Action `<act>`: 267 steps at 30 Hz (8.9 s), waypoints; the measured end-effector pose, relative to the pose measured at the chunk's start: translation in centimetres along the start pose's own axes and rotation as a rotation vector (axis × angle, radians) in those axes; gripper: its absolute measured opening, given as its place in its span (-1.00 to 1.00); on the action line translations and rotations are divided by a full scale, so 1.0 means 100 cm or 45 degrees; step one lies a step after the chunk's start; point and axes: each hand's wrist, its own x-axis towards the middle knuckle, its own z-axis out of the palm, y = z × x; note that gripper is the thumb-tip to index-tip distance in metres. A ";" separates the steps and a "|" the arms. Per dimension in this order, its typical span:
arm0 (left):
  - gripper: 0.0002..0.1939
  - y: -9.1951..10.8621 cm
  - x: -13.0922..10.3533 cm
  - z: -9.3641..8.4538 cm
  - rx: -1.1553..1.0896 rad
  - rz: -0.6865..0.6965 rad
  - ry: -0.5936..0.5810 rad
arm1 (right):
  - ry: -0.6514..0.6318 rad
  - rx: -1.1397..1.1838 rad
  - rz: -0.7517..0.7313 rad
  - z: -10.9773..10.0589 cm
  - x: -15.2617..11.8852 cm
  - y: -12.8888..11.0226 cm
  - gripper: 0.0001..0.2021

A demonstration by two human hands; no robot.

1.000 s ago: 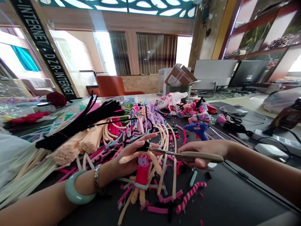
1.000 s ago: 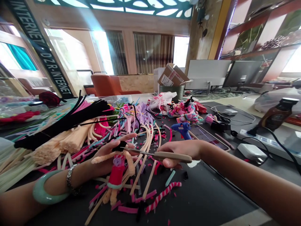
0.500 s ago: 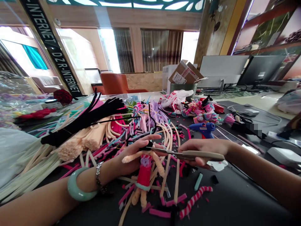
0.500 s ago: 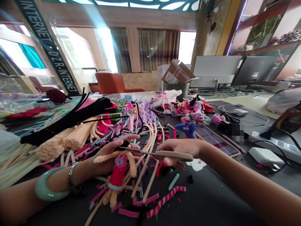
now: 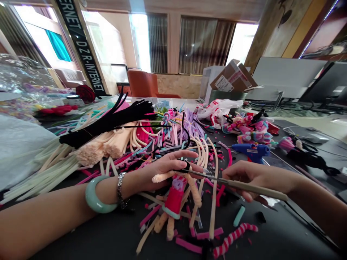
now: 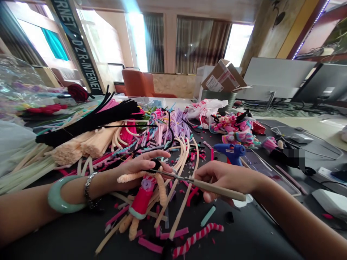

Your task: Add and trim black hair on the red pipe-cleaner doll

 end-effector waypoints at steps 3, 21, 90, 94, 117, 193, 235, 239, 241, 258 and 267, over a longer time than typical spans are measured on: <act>-0.67 -0.001 0.001 -0.003 0.019 0.020 -0.009 | -0.004 -0.047 0.001 0.001 -0.001 -0.002 -0.66; -0.65 0.001 0.002 0.003 0.396 0.052 0.042 | 0.090 -0.191 0.014 0.004 -0.007 0.007 -0.58; -0.56 0.018 -0.001 0.015 0.600 -0.224 0.062 | 0.243 -0.418 -0.050 0.003 -0.012 0.009 -0.61; -0.57 0.017 -0.004 0.024 0.628 -0.318 0.121 | 0.243 -0.416 -0.046 0.002 -0.013 0.011 -0.59; -0.49 0.033 -0.016 0.056 1.677 0.230 0.168 | 0.212 -0.242 -0.055 0.001 -0.024 0.010 -0.63; -0.76 0.021 -0.007 0.044 1.131 0.111 0.126 | -0.048 0.031 -0.012 0.002 -0.016 0.022 -0.60; -0.72 0.017 -0.006 0.045 1.157 0.114 0.147 | 0.115 -0.136 -0.119 0.009 -0.012 0.015 -0.58; -0.76 0.016 -0.005 0.045 1.103 0.075 0.102 | 0.136 -0.199 -0.079 0.008 -0.012 0.016 -0.56; -0.77 0.016 -0.005 0.046 1.060 0.043 0.075 | 0.157 -0.211 -0.059 0.008 -0.014 0.016 -0.58; -0.73 0.019 -0.006 0.045 1.189 0.060 0.142 | 0.189 -0.213 0.077 0.013 -0.019 0.011 -0.59; -0.72 0.024 -0.006 0.050 1.083 0.000 0.151 | 0.243 -0.300 0.161 0.018 -0.026 0.004 -0.59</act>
